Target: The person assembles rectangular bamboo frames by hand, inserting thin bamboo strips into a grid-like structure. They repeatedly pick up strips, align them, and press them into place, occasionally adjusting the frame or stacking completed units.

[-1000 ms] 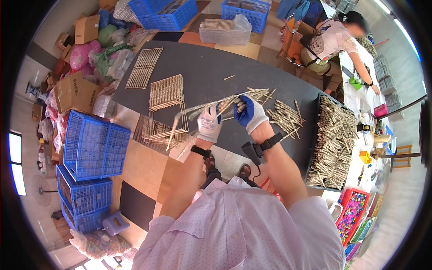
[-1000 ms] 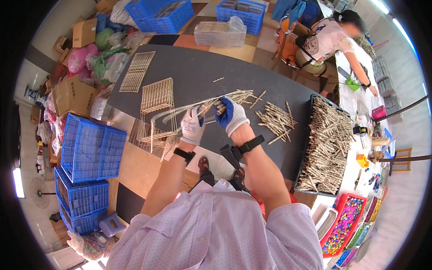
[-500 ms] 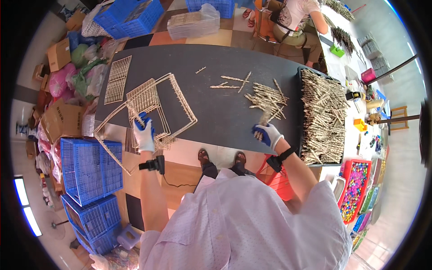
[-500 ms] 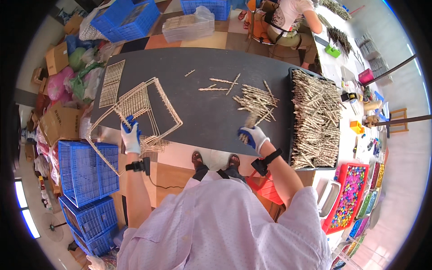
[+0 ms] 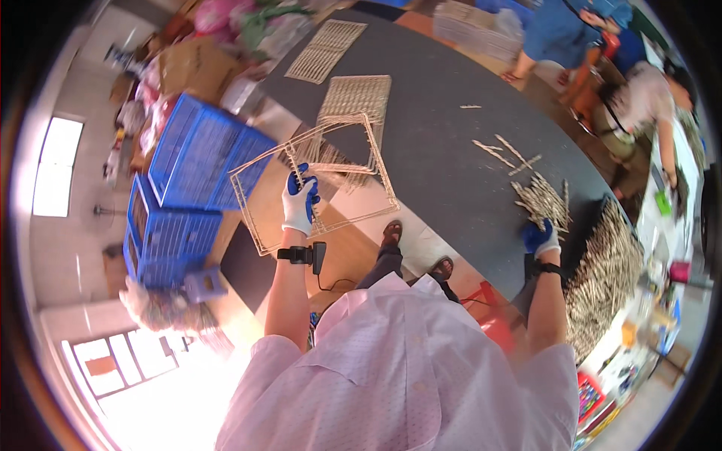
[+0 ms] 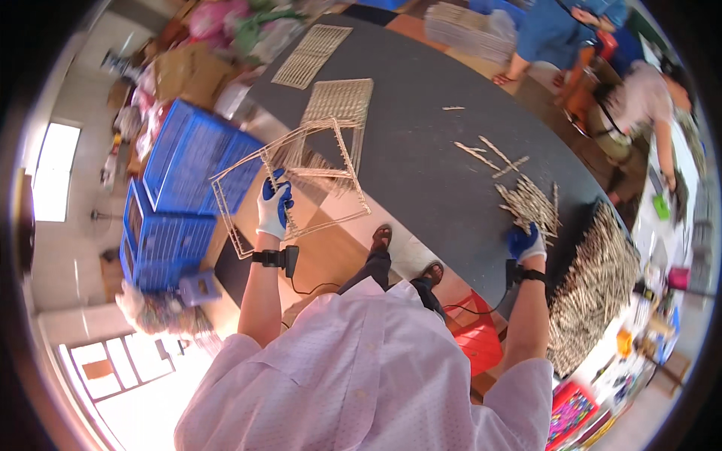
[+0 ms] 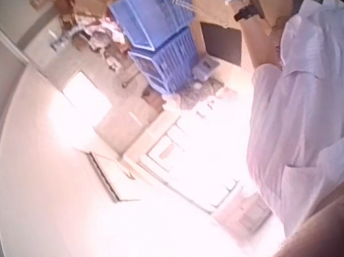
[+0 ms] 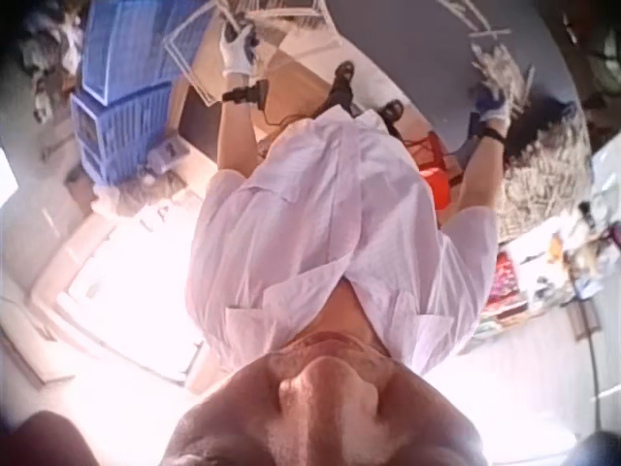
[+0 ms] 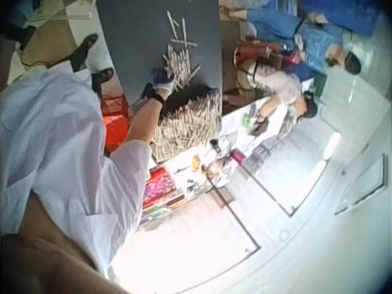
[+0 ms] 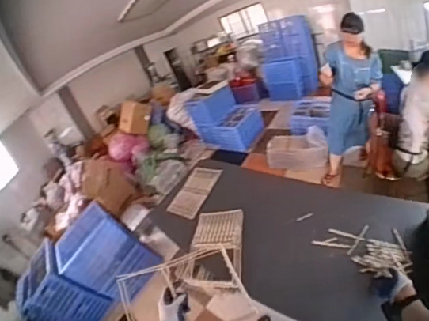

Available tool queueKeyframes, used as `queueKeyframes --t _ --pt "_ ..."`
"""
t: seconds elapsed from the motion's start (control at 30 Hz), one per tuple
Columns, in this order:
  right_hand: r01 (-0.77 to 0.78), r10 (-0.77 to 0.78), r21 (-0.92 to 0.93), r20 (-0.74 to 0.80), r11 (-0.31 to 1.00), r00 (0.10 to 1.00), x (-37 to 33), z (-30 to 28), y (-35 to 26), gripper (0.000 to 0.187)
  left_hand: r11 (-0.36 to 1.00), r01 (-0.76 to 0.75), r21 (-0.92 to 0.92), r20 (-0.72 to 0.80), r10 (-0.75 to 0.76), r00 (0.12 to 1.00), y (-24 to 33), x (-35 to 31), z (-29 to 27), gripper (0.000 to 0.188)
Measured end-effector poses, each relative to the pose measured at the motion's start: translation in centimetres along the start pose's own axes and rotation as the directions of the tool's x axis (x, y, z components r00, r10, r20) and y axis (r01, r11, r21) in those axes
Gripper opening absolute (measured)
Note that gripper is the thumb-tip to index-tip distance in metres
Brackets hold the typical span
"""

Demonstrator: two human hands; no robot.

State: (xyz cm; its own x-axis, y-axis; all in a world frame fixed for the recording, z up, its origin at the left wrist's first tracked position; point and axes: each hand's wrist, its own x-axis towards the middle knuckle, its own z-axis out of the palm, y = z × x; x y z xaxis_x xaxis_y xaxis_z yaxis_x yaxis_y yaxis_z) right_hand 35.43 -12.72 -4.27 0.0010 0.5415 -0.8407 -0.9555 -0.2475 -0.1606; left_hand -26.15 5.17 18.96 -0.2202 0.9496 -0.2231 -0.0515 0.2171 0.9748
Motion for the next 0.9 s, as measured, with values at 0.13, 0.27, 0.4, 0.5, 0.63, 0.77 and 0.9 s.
queueKeyframes --t 0.13,0.27,0.4,0.5,0.63,0.77,0.9 --pt "-0.001 0.035 -0.162 0.208 0.987 0.977 -0.3 0.0 -1.3 0.043 0.998 0.009 -0.066 -0.248 -0.025 0.968 -1.8 -3.3 -6.9 0.041" --pt "0.054 -0.1 -0.223 -0.197 0.973 0.975 -3.3 0.6 1.3 0.039 0.958 0.18 0.224 -0.564 -0.023 0.826 -5.5 -5.5 -14.5 0.052" --pt "0.021 0.044 -0.271 0.231 0.962 0.972 -5.7 0.4 4.8 0.035 0.884 0.377 0.275 -0.667 -0.107 0.737 -10.2 -3.8 -20.2 0.045" --pt "0.086 -0.098 -0.162 -0.069 0.983 0.993 -6.0 -0.8 7.6 0.034 0.838 0.453 0.305 -0.6 -0.201 0.774 -13.7 1.4 -23.2 0.05" --pt "0.069 -0.108 -0.221 -0.17 0.973 0.979 -7.1 -0.1 11.3 0.022 0.801 0.476 0.365 -0.355 -0.353 0.866 -20.4 12.2 -23.1 0.05" --pt "-0.017 -0.152 -0.653 -0.202 0.757 0.968 -9.4 8.0 16.2 0.017 0.559 0.233 0.796 -0.136 -0.21 0.968 -27.4 24.1 -20.5 0.058" --pt "-0.064 -0.479 -0.977 -0.156 0.203 0.864 -12.0 18.5 22.0 0.017 0.58 0.133 0.803 0.078 -0.323 0.943 -31.5 34.5 -17.3 0.065"
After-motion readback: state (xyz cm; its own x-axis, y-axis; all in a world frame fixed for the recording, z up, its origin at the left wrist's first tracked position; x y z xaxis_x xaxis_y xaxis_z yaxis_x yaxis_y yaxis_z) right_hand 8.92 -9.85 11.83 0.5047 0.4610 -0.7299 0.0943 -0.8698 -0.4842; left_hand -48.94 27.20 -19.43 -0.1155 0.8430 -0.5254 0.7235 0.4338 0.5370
